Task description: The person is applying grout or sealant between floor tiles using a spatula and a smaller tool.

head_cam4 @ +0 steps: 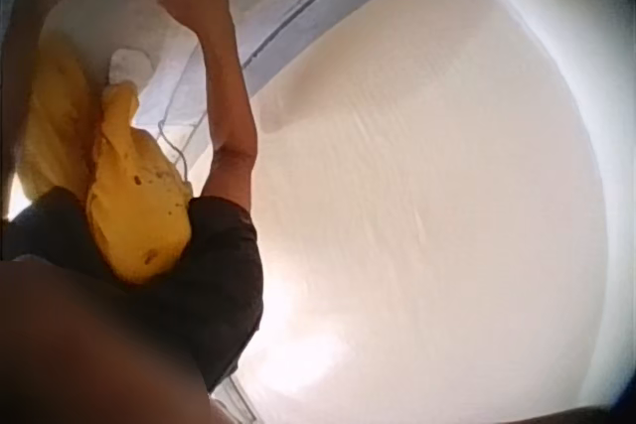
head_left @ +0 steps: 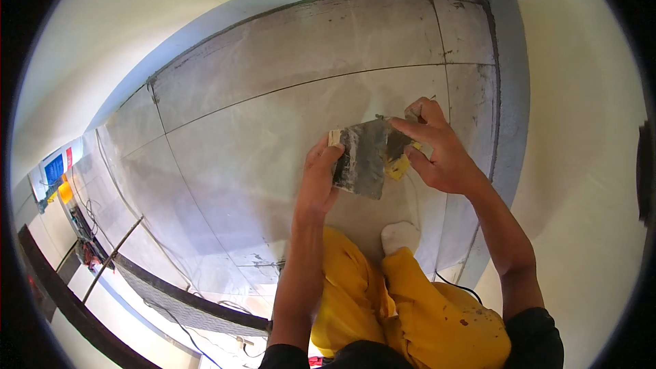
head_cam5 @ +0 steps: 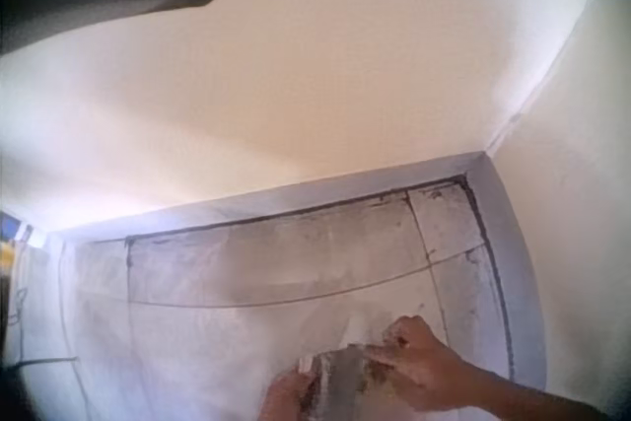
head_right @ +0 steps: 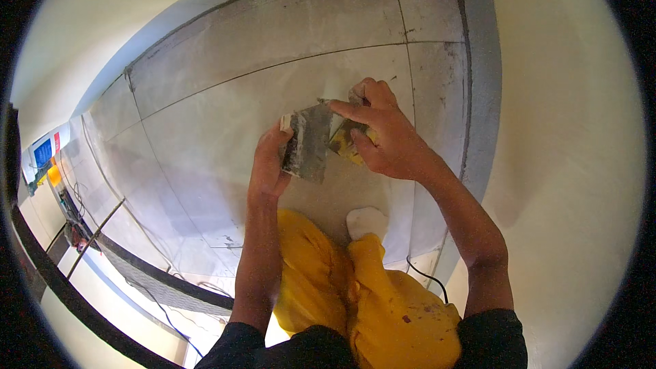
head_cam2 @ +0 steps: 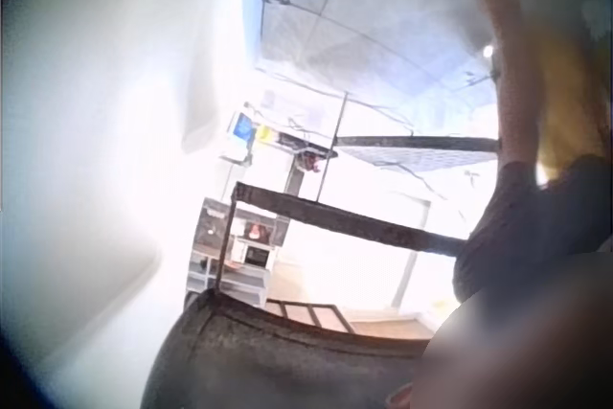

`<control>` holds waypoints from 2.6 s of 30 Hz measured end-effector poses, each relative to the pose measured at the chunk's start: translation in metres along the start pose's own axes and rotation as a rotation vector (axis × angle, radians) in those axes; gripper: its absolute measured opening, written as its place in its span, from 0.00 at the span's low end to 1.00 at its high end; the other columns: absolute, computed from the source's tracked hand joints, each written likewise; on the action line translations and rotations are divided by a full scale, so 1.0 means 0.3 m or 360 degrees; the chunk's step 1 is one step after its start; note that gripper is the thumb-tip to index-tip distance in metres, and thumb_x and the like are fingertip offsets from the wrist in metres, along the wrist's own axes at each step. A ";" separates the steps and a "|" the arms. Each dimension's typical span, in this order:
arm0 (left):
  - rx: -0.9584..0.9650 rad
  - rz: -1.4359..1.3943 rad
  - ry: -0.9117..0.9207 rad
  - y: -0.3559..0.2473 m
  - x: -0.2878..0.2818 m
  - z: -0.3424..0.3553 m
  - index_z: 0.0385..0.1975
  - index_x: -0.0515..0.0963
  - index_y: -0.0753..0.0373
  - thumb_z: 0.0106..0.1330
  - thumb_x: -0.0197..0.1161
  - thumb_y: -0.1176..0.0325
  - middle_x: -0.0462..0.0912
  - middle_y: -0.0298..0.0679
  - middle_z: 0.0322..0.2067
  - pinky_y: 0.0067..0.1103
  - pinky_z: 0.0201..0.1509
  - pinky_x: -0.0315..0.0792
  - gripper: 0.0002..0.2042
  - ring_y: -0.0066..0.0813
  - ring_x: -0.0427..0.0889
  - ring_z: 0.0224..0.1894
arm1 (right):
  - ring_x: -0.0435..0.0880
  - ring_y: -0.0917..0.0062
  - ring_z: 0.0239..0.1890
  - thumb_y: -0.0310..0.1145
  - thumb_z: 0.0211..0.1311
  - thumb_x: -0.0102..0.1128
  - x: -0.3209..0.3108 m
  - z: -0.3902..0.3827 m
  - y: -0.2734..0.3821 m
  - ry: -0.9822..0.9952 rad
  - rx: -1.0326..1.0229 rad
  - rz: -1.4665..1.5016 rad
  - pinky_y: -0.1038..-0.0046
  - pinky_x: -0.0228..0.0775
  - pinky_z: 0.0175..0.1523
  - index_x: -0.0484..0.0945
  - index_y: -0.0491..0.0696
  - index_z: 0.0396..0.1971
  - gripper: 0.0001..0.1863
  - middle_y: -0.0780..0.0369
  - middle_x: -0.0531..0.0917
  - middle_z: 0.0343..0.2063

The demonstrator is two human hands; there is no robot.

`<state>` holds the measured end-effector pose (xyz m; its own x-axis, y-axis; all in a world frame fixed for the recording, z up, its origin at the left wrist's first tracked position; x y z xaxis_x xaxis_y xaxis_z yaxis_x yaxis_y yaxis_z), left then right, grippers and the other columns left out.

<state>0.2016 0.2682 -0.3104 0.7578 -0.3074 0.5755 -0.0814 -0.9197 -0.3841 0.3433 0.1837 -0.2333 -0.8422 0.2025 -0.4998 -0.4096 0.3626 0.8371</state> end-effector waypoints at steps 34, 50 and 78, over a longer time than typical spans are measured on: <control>0.0119 0.0101 -0.0278 0.006 -0.108 0.022 0.47 0.70 0.68 0.62 0.48 0.73 0.76 0.37 0.39 0.22 0.43 0.71 0.14 0.25 0.75 0.40 | 0.78 0.61 0.28 0.26 0.51 0.53 -0.274 0.083 -0.290 -0.0575 0.0558 -0.1124 0.64 0.70 0.35 0.56 0.39 0.59 0.32 0.51 0.77 0.29; 0.0177 0.0146 -0.0208 -0.002 -0.118 0.030 0.47 0.67 0.66 0.61 0.46 0.67 0.76 0.39 0.38 0.26 0.39 0.74 0.16 0.29 0.78 0.37 | 0.82 0.59 0.32 0.30 0.57 0.42 -0.534 0.310 -0.606 -0.0560 0.1154 -0.1558 0.61 0.74 0.36 0.46 0.35 0.62 0.33 0.45 0.80 0.31; 0.0164 0.0228 -0.0199 -0.009 -0.083 0.020 0.47 0.68 0.67 0.62 0.47 0.66 0.76 0.39 0.36 0.23 0.34 0.75 0.16 0.27 0.79 0.34 | 0.82 0.61 0.32 0.32 0.61 0.40 -0.568 0.317 -0.671 -0.0673 0.1179 -0.1570 0.62 0.75 0.31 0.52 0.45 0.62 0.28 0.51 0.81 0.29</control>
<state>0.1868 0.2798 -0.3282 0.8181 -0.3950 0.4181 -0.1326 -0.8369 -0.5311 0.6027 0.1628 -0.3379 -0.0691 -0.2156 -0.9740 -0.3843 0.9068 -0.1734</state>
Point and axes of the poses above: each hand's wrist, its own z-axis towards the middle knuckle, its own x-axis out of the palm, y = z × x, the point moved 7 cm from there along z, towards the middle knuckle
